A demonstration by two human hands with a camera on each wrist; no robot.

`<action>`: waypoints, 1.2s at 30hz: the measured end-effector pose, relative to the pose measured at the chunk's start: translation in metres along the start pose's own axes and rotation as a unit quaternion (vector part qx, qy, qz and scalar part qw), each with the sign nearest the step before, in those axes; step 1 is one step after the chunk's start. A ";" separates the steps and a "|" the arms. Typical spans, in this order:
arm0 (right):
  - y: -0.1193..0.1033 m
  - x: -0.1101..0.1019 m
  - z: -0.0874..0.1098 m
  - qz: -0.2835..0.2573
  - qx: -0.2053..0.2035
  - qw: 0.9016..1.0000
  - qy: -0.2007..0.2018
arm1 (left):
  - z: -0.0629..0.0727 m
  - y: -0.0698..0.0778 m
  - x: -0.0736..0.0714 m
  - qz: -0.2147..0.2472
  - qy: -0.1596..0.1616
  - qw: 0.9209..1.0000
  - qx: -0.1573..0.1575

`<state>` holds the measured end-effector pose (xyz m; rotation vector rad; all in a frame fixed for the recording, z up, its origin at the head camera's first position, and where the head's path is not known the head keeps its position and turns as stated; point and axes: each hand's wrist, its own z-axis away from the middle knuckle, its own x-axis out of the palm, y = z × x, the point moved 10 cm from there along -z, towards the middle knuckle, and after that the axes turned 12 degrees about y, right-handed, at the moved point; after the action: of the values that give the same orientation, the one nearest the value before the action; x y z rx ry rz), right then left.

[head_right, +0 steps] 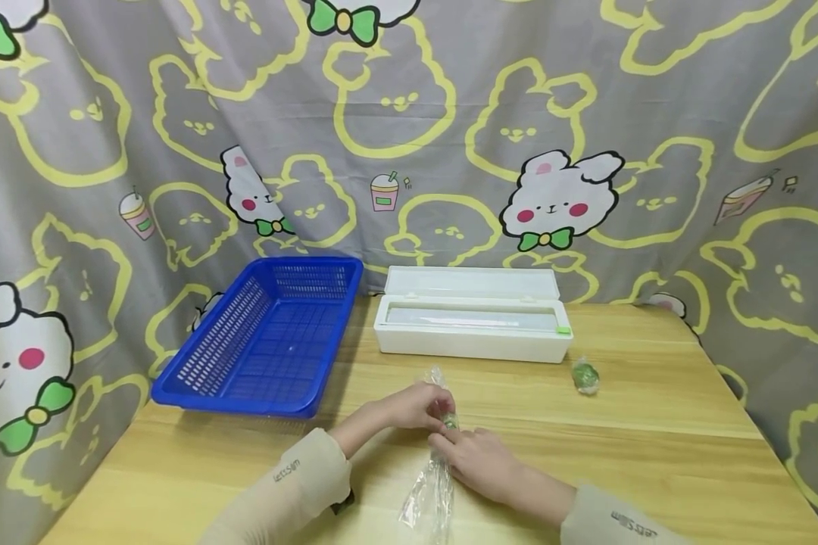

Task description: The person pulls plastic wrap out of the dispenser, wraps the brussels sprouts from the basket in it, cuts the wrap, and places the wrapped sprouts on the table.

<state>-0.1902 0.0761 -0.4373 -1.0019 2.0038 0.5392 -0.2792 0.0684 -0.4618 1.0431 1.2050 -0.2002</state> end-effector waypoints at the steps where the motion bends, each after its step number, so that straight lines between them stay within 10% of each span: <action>1: -0.001 0.002 -0.002 0.002 -0.002 1.000 -0.002 | 0.000 -0.001 0.000 0.001 -0.001 1.000 0.000; 12: 0.008 -0.010 -0.008 -0.103 0.003 0.992 0.073 | 0.002 -0.001 -0.001 0.013 0.002 1.000 0.006; 16: 0.025 -0.012 -0.004 -0.183 0.087 0.978 0.058 | 0.003 -0.002 -0.001 0.020 0.002 1.000 0.004; 19: 0.041 -0.006 0.002 -0.275 0.191 0.942 0.024 | 0.003 -0.003 0.001 0.028 -0.002 1.000 0.001; 27: 0.065 0.022 0.020 -0.444 0.401 0.799 -0.064 | 0.002 -0.002 0.002 0.002 0.010 1.000 0.017; 36: 0.078 0.031 0.026 -0.428 0.500 0.752 -0.034 | 0.009 -0.007 -0.009 -0.048 0.022 0.998 -0.029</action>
<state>-0.2515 0.1246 -0.4764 -0.9833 1.1964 -0.9106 -0.2809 0.0544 -0.4583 0.9436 1.2952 -0.2163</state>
